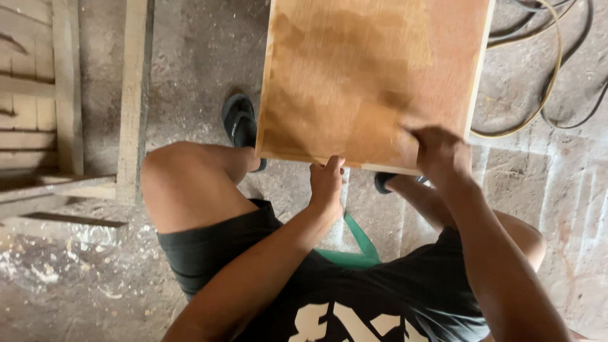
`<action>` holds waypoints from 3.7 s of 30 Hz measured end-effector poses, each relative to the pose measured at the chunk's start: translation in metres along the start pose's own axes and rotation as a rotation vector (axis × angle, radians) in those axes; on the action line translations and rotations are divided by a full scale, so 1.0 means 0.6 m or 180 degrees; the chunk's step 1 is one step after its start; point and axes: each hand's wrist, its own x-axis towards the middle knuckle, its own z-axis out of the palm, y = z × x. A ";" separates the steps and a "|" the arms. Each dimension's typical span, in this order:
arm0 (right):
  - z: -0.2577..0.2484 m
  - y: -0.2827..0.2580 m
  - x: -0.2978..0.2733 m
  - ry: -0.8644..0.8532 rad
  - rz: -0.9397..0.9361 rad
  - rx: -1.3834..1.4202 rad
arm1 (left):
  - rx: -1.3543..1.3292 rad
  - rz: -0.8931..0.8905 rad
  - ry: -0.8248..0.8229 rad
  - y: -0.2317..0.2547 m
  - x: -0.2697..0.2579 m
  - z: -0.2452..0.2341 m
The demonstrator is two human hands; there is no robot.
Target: The person applies wood putty to a wooden panel using a metal spatula and a small piece of dark paper, spreading the substance across the surface and smoothing the edges.
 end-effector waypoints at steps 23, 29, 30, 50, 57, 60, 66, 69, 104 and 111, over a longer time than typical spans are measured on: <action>0.281 -0.099 0.141 -0.0759 -0.2417 -0.1254 | 0.2566 0.0519 0.0169 0.345 0.126 -0.075; 0.235 -0.092 0.116 -0.1623 -0.1720 -0.1471 | 0.2422 0.0425 0.0259 0.367 0.103 -0.066; 0.229 -0.098 0.122 -0.1842 -0.1504 -0.1600 | 0.2199 0.0260 0.0133 0.371 0.101 -0.065; 0.274 -0.209 0.070 -0.0653 -0.1663 -0.0880 | 0.2236 0.0447 0.0112 0.387 0.080 -0.055; 0.215 -0.131 0.141 -0.0586 -0.1193 -0.0768 | 0.2428 0.0670 0.0228 0.360 0.122 -0.054; 0.233 -0.139 0.220 -0.0559 -0.0955 -0.0821 | 0.2881 0.0945 0.0292 0.352 0.142 -0.049; 0.243 -0.156 0.105 -0.1011 -0.1348 -0.0962 | 0.2681 0.0657 0.0338 0.357 0.135 -0.047; 0.212 -0.125 0.068 -0.0714 -0.2025 -0.1025 | 0.2726 0.0659 0.0229 0.362 0.110 -0.049; 0.048 0.074 -0.017 -0.0686 -0.0990 -0.0747 | 0.6096 0.3667 -0.1731 0.208 0.021 -0.013; 0.140 0.050 -0.018 -0.0352 -0.1620 -0.1592 | 0.6237 0.4586 -0.1234 0.189 0.047 -0.015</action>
